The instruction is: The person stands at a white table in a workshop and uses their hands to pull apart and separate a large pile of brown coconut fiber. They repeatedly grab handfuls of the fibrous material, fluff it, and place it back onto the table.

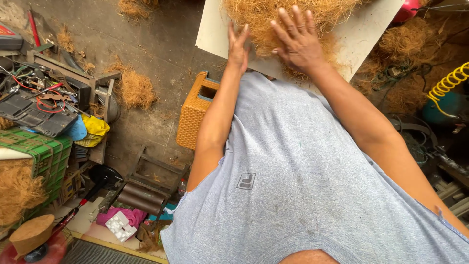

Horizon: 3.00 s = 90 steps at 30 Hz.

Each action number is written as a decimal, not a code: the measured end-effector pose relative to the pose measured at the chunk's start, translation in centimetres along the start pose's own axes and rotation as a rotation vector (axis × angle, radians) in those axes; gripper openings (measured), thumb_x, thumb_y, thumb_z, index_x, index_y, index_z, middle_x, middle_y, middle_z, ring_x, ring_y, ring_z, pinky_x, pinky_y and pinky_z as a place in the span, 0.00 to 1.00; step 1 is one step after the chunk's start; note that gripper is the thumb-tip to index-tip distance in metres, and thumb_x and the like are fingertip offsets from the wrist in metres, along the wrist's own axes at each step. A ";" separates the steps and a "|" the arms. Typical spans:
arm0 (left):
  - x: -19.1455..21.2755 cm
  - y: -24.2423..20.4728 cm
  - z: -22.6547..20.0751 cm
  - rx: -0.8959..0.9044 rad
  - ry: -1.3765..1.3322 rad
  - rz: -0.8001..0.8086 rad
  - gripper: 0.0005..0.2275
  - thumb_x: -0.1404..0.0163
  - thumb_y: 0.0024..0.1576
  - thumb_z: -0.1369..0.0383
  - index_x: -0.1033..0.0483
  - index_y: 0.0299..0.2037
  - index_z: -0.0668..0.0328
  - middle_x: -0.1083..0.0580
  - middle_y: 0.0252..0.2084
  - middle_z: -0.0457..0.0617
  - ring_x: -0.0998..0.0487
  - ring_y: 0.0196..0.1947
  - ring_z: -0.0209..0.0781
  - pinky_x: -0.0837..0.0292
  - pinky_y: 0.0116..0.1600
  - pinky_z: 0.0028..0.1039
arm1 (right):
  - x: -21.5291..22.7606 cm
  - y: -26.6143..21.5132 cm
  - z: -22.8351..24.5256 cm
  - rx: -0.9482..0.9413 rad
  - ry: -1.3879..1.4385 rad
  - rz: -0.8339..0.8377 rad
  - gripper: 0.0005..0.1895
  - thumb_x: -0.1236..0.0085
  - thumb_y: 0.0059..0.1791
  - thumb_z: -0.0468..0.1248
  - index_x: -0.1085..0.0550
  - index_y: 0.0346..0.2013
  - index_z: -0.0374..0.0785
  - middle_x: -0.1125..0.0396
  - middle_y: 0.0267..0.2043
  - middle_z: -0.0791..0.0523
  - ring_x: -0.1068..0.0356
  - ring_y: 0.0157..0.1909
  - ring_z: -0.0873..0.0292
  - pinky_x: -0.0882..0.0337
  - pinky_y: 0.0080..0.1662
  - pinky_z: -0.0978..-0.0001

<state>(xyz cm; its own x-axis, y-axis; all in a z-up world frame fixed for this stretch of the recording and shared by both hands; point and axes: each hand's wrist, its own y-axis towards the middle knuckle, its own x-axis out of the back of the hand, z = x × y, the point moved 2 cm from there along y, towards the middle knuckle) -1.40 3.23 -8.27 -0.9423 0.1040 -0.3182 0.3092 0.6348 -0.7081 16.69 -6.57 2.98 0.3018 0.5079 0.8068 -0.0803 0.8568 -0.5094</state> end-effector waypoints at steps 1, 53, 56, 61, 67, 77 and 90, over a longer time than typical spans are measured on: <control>-0.3 -0.1 -0.6 -0.004 -0.004 -0.001 0.61 0.35 0.35 0.47 0.67 0.77 0.37 0.67 0.82 0.55 0.57 0.79 0.65 0.66 0.72 0.71 | -0.1 1.0 0.2 0.003 -0.004 -0.001 0.40 0.67 0.65 0.67 0.66 0.83 0.55 0.82 0.81 0.56 0.81 0.83 0.47 0.76 0.77 0.42; 1.2 0.3 -8.2 -0.674 0.777 0.237 0.34 0.49 0.59 0.77 0.45 0.76 0.41 0.39 0.77 0.48 0.40 0.79 0.48 0.45 0.82 0.41 | 2.3 9.3 3.0 0.109 0.273 -0.633 0.27 0.52 0.65 0.46 0.37 0.76 0.37 0.54 0.79 0.45 0.60 0.78 0.38 0.68 0.69 0.31; 0.9 -0.3 -9.3 -0.596 0.745 0.233 0.38 0.47 0.59 0.74 0.51 0.78 0.38 0.45 0.80 0.50 0.46 0.81 0.53 0.49 0.83 0.47 | 4.2 5.3 2.4 0.014 0.374 -0.776 0.19 0.48 0.61 0.40 0.30 0.65 0.34 0.45 0.73 0.42 0.49 0.74 0.36 0.62 0.69 0.30; 1.7 -0.7 -10.3 -0.431 0.672 0.170 0.47 0.39 0.55 0.60 0.65 0.78 0.40 0.56 0.82 0.60 0.46 0.78 0.64 0.49 0.76 0.62 | 4.1 -1.4 -1.0 -0.259 0.462 -1.094 0.11 0.50 0.57 0.30 0.27 0.52 0.29 0.33 0.53 0.42 0.35 0.57 0.43 0.34 0.57 0.49; 5.1 0.3 -9.2 -0.061 0.312 0.065 0.42 0.44 0.52 0.54 0.56 0.76 0.38 0.41 0.76 0.61 0.31 0.67 0.64 0.23 0.57 0.52 | -5.9 -8.5 -7.2 -0.662 0.698 -1.111 0.14 0.45 0.49 0.21 0.25 0.49 0.31 0.35 0.56 0.44 0.34 0.59 0.44 0.29 0.59 0.52; 9.8 1.2 -5.1 0.202 0.441 -0.061 0.24 0.55 0.56 0.50 0.35 0.60 0.50 0.26 0.57 0.53 0.24 0.55 0.50 0.38 0.60 0.42 | -8.0 -10.7 -3.8 -1.012 0.882 -0.499 0.26 0.45 0.53 0.31 0.37 0.66 0.36 0.52 0.73 0.43 0.49 0.73 0.39 0.51 0.70 0.38; -1.1 -6.1 2.6 -0.492 1.340 1.133 0.21 0.44 0.58 0.68 0.32 0.62 0.57 0.28 0.62 0.56 0.25 0.60 0.56 0.30 0.63 0.42 | -9.4 -12.2 -0.7 -0.656 0.625 -0.358 0.46 0.46 0.50 0.19 0.50 0.78 0.46 0.65 0.80 0.43 0.64 0.79 0.33 0.59 0.71 0.27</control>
<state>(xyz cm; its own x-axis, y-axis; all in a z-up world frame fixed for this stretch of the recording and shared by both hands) -1.92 -2.76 -5.21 0.1397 0.9142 0.3804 0.9726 -0.0545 -0.2262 15.50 -21.86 1.44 0.6707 -0.0738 0.7381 0.6023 0.6350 -0.4837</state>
